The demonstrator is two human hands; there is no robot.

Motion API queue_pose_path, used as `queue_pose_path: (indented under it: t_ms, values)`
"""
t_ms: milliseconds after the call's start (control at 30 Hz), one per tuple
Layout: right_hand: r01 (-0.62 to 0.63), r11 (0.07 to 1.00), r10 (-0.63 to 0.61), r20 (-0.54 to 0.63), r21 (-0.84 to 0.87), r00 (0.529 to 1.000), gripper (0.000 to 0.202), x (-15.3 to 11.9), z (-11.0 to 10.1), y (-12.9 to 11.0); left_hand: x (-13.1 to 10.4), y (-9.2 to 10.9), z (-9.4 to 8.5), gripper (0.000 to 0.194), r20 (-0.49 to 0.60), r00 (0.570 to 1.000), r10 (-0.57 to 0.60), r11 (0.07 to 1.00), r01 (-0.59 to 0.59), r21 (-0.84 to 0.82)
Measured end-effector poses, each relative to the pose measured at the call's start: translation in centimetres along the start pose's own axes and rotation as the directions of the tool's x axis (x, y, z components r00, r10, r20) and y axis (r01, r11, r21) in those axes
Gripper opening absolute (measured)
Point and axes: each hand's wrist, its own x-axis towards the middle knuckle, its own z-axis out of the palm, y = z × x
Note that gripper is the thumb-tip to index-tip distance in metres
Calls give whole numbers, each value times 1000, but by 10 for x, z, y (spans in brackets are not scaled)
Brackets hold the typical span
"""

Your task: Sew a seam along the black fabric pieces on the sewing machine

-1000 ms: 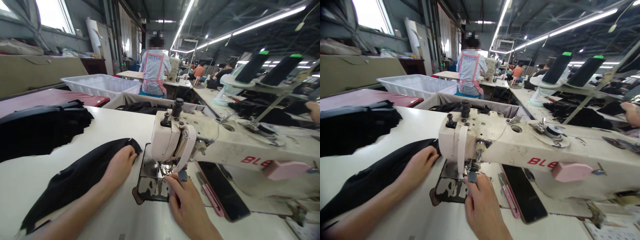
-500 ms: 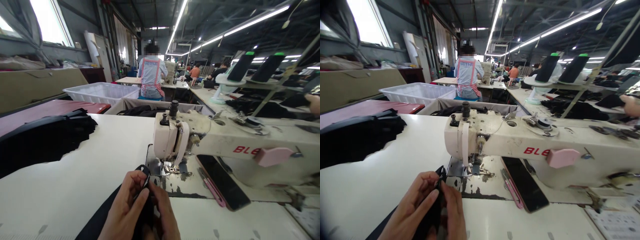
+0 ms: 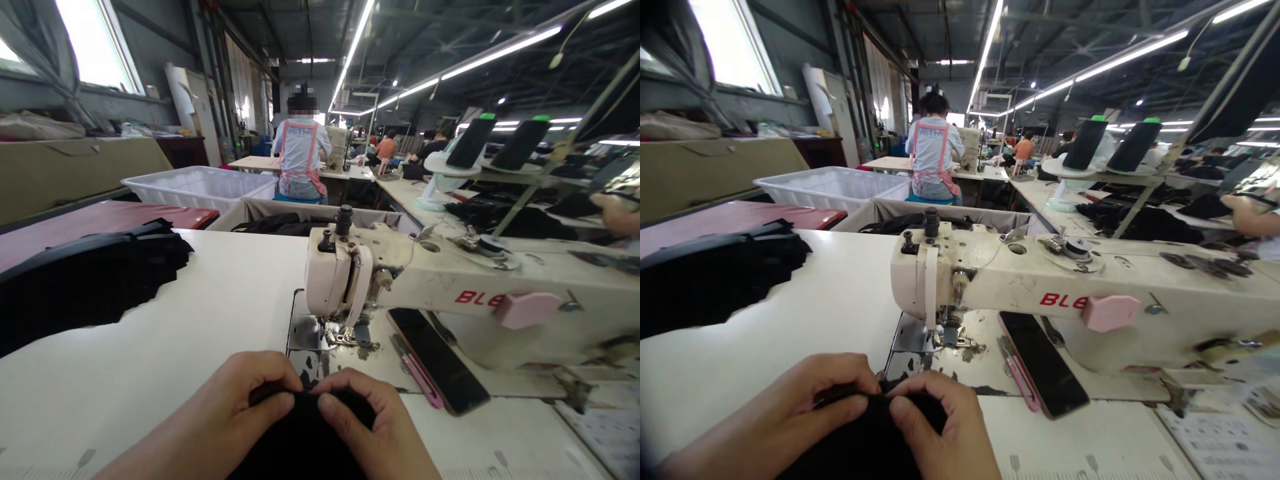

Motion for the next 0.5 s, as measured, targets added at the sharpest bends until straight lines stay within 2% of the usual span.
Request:
queue_pose_path:
  t_ms: [67, 200, 267, 333, 400, 433, 467, 500]
  values:
    - [-89, 994, 89, 3, 61, 996, 8, 2, -2, -7, 0, -1, 0, 16, 29, 998, -64, 995, 66, -78]
    - [-101, 995, 102, -6, 26, 995, 11, 6, -1, -7, 3, -9, 8, 18, 4, 998, -65, 978, 64, -197]
    - [-100, 995, 100, 9, -2, 995, 12, 8, -2, -2, 7, -12, 8, 15, 28, 997, -71, 975, 75, -208]
    - [-56, 997, 57, 9, -57, 998, 12, 7, -3, 3, 10, -10, 0, 10, 55, 997, -49, 988, 56, -145]
    - [78, 990, -78, 6, -121, 997, 14, 4, -3, 5, 11, -3, -14, 7, -38, 996, 85, 994, -83, 67]
    - [143, 983, -145, -5, -111, 989, 18, 2, -1, 5, 10, 1, -21, 8, -118, 968, 220, 956, -190, 224]
    - [181, 983, -182, -24, -40, 983, 24, -1, 1, 4, 8, 5, -26, 9, -200, 899, 390, 875, -295, 383]
    - [184, 979, -180, -45, 92, 983, 31, -4, 4, 3, 6, 9, -28, 12, -249, 795, 553, 770, -375, 516]
